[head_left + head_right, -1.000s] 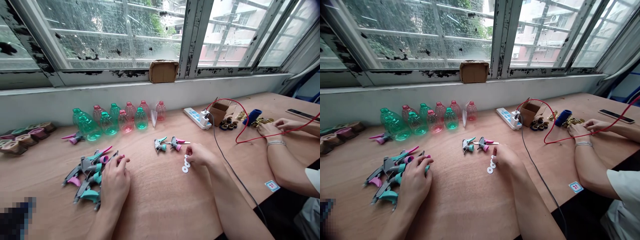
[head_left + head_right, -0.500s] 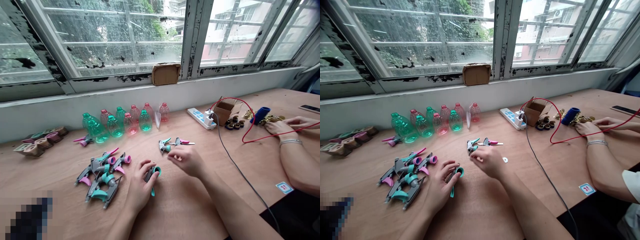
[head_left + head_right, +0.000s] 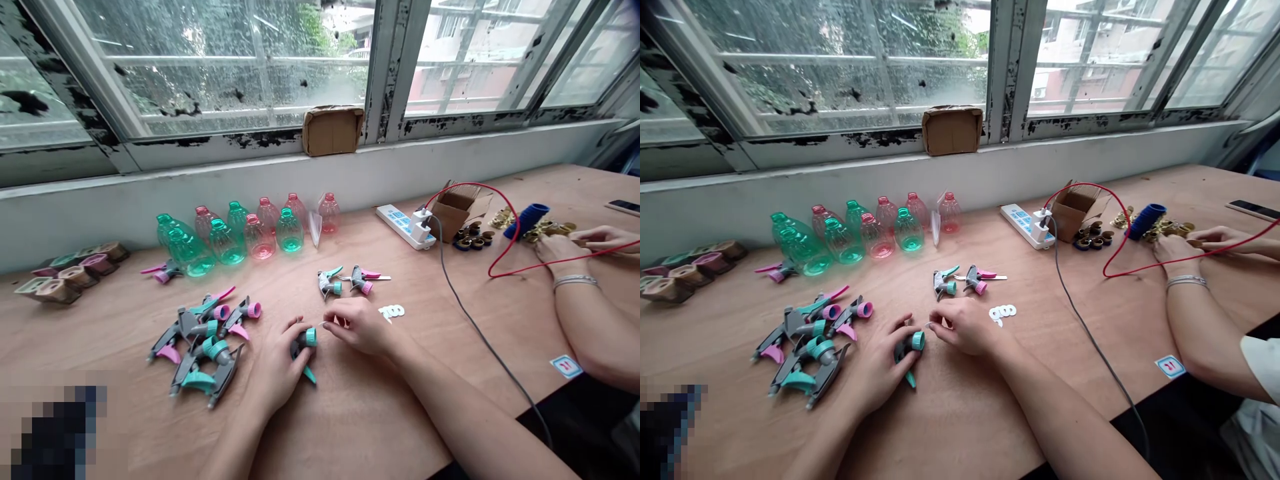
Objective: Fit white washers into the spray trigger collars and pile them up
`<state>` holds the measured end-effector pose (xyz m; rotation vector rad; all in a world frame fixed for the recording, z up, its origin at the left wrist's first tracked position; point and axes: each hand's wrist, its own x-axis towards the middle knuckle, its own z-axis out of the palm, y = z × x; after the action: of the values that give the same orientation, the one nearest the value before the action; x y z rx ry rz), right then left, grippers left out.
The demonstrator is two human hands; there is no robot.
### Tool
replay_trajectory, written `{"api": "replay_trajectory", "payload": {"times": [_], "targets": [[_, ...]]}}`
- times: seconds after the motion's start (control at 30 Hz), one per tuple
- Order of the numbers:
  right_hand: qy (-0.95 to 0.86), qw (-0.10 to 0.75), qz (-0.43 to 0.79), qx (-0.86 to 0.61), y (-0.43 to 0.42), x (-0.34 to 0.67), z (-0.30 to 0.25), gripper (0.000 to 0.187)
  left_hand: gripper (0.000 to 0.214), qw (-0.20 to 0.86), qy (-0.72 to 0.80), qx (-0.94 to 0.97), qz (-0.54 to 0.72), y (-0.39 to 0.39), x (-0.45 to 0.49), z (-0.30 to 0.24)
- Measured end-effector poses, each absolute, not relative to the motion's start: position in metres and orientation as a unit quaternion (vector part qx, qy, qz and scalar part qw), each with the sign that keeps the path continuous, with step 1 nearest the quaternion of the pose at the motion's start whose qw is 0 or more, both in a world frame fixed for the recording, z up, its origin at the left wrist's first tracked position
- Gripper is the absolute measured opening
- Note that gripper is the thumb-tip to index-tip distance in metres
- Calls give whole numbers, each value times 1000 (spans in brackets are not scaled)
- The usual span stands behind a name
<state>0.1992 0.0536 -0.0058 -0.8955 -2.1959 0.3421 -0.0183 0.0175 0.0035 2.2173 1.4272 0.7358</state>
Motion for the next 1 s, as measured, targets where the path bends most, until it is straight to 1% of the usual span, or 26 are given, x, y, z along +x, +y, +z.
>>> {"api": "replay_trajectory", "payload": {"times": [0.1,0.2,0.3,0.37,0.57,0.73,0.87,1.0], "targets": [[-844,424,105,-311,51,195,-2,9,29,298,521,734,319,16,-14,9],[-826,490,56,-274,47,191,1,10,35,414,496,675,357,12,-9,9],[-828,496,38,-260,44,188,1,8,38,474,469,649,368,9,-5,4],[-830,492,52,-256,43,187,0,9,37,488,461,640,374,8,-3,1],[-816,516,64,-251,40,188,-1,9,32,509,456,615,393,8,1,1],[-835,489,76,-243,40,186,-2,9,26,525,447,612,386,9,1,-1],[-848,463,66,-248,40,188,-1,10,28,529,444,610,389,9,1,-5],[-864,425,86,-258,40,192,5,14,30,528,440,611,394,9,2,-5]]}}
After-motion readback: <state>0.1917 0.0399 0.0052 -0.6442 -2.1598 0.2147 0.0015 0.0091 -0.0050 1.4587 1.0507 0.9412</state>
